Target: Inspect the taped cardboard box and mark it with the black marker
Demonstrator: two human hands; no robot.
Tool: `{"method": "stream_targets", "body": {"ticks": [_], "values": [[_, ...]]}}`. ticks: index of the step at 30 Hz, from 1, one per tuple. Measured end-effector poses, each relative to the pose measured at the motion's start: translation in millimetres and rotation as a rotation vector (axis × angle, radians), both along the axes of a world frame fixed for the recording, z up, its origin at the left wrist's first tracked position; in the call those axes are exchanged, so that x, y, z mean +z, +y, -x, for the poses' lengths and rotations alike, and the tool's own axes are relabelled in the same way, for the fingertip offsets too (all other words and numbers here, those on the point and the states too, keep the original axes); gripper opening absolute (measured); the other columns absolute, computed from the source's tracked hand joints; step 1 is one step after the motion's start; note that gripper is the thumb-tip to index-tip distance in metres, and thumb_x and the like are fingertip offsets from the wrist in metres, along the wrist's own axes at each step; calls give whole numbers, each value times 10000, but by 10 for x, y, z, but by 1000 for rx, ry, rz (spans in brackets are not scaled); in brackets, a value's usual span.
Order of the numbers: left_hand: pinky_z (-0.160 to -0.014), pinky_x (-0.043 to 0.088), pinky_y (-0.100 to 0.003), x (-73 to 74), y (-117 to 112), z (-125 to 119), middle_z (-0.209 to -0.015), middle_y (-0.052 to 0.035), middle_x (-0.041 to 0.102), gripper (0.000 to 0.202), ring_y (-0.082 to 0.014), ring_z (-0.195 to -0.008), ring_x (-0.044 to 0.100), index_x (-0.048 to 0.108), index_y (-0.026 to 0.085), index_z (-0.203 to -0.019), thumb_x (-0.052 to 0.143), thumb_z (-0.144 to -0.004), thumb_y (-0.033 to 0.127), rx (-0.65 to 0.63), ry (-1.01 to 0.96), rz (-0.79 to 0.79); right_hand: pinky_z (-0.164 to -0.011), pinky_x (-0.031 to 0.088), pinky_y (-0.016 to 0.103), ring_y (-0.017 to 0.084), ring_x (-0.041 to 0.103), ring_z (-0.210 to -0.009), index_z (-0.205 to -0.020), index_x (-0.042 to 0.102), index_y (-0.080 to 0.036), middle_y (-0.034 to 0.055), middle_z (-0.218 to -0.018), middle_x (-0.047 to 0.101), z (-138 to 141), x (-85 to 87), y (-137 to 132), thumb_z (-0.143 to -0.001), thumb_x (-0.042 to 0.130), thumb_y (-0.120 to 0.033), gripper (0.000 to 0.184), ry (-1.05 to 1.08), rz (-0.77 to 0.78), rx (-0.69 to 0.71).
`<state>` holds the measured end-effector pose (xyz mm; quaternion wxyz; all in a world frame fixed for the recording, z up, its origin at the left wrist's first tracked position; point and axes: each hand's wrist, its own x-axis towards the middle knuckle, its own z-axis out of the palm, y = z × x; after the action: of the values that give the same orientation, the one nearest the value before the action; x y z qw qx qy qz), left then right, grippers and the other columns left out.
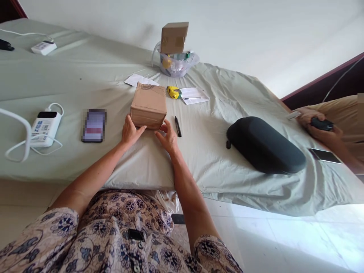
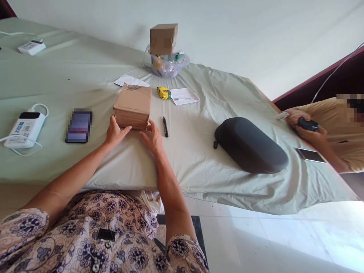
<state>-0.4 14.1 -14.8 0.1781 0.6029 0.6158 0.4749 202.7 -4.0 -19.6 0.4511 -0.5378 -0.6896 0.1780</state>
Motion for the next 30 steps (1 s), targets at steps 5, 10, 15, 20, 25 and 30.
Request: {"method": "stream_targets", "body": {"ticks": [5, 10, 15, 20, 25, 30], "values": [[-1114, 467, -501, 35, -100, -86, -1498, -246, 481, 1047, -372, -1395, 509, 309, 173, -1466, 859, -665, 562, -52, -68, -136, -832, 588, 401, 187, 617, -877, -1411, 482, -261, 39, -986, 593, 81, 99, -61, -803, 682, -660, 754, 103, -170, -108], [-1125, 445, -500, 150, -175, -96, -1444, -239, 513, 1072, -356, -1367, 525, 300, 172, -1471, 766, -682, 728, -72, -72, -280, -763, 538, 379, 174, 530, -766, -1381, 499, -264, 4, -856, 526, 106, 216, -136, -831, 668, -643, 689, 116, -372, -133], [-1109, 439, -483, 219, -206, -44, -1375, -193, 553, 899, -320, -1306, 557, 364, 187, -1442, 628, -797, 755, -77, -78, -431, -671, 491, 315, 142, 510, -704, -1341, 515, -292, -17, -838, 493, 112, 264, -173, -892, 620, -577, 542, 205, -534, -92], [-1078, 453, -470, 254, -204, 13, -1319, -159, 578, 773, -292, -1249, 576, 421, 199, -1403, 571, -858, 726, -102, -96, -478, -714, 492, 338, 152, 525, -749, -1258, 548, -264, -9, -857, 501, 128, 369, -203, -877, 608, -616, 522, 167, -477, -149], [-1090, 448, -471, 345, -183, 4, -1340, -150, 558, 767, -294, -1276, 555, 423, 212, -1392, 596, -845, 721, -142, -113, -489, -759, 525, 350, 189, 588, -910, -1160, 559, -239, 50, -992, 570, 139, 621, -170, -896, 563, -646, 486, 183, -383, -192], [-1103, 454, -449, 500, -115, -51, -1373, -137, 526, 782, -280, -1291, 547, 379, 240, -1408, 592, -842, 736, -140, -216, -438, -720, 555, 316, 158, 626, -834, -1103, 562, -229, 33, -922, 593, 87, 916, 15, -956, 427, -683, 497, 146, -280, -124]]}}
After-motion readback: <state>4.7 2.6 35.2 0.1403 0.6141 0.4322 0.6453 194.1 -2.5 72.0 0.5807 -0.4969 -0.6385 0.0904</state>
